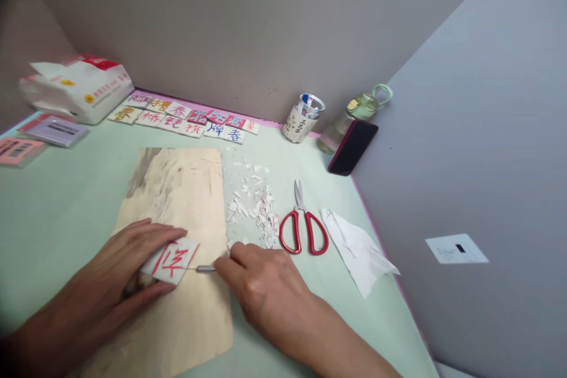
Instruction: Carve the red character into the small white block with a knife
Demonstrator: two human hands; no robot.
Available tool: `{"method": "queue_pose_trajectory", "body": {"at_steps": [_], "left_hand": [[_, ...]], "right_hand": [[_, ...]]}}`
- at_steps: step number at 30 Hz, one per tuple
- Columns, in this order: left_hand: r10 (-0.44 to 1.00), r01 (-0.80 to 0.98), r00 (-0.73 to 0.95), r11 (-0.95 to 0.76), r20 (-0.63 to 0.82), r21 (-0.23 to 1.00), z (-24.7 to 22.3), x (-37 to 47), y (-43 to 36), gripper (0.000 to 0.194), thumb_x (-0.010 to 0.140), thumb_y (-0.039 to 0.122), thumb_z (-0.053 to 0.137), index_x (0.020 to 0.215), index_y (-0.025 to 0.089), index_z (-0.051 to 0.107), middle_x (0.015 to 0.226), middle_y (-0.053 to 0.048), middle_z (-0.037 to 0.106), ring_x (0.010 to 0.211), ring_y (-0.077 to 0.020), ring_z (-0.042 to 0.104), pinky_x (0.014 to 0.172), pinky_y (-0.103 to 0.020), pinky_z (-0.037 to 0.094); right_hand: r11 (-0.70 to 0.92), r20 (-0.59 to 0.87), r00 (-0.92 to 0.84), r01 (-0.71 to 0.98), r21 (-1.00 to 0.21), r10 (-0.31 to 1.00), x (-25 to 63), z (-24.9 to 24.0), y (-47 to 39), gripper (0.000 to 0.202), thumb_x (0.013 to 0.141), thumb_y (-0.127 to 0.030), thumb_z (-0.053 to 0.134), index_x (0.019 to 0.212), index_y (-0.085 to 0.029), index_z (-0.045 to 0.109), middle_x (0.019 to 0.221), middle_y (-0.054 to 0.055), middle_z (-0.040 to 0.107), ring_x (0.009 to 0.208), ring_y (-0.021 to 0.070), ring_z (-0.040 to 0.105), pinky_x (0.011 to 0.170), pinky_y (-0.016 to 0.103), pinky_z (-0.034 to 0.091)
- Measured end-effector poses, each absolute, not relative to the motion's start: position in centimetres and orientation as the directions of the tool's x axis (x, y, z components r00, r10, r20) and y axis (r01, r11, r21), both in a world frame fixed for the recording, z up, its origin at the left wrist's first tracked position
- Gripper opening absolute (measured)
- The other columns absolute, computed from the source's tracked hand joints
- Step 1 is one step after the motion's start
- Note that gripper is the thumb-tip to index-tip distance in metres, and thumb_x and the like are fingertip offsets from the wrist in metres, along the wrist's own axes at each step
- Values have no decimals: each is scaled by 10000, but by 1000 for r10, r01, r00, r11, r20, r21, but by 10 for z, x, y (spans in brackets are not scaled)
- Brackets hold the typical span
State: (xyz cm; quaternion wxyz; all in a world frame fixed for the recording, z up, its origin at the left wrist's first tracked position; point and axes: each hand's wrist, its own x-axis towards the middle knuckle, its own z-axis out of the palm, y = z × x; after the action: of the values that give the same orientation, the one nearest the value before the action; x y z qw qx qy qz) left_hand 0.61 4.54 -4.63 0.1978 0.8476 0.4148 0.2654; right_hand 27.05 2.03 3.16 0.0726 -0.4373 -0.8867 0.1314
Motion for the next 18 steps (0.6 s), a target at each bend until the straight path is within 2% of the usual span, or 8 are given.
{"method": "queue_pose_trajectory", "body": {"at_steps": [6,13,18], "left_hand": [[800,588,513,-592,311,551,-48,5,47,465,1022,508,502,1441,317,435,1355,-32,632,1314,-288,544,1198,-496,356],[808,587,513,-576,289,568,-47,5,46,468,1024,513,498,1444,319,430,1365,-39,614,1321,-291,524,1199,-505,343],[812,590,504,-573,295,569,-47,6,47,484,1017,546,496,1442,324,434,1353,-40,629,1321,-305,535,1198,-519,358]], "right_hand": [[613,-80,-643,755,-232,762,265,48,30,234,961,-4,483,933,-190,623,779,-4,577,599,131,465,522,308,256],[584,-174,-635,765,-271,752,264,51,37,243,884,37,514,898,-192,591,799,-10,591,568,113,420,514,307,205],[569,-155,-634,758,-319,758,265,46,35,231,926,13,489,913,-185,609,812,1,609,588,113,454,530,286,244]]}}
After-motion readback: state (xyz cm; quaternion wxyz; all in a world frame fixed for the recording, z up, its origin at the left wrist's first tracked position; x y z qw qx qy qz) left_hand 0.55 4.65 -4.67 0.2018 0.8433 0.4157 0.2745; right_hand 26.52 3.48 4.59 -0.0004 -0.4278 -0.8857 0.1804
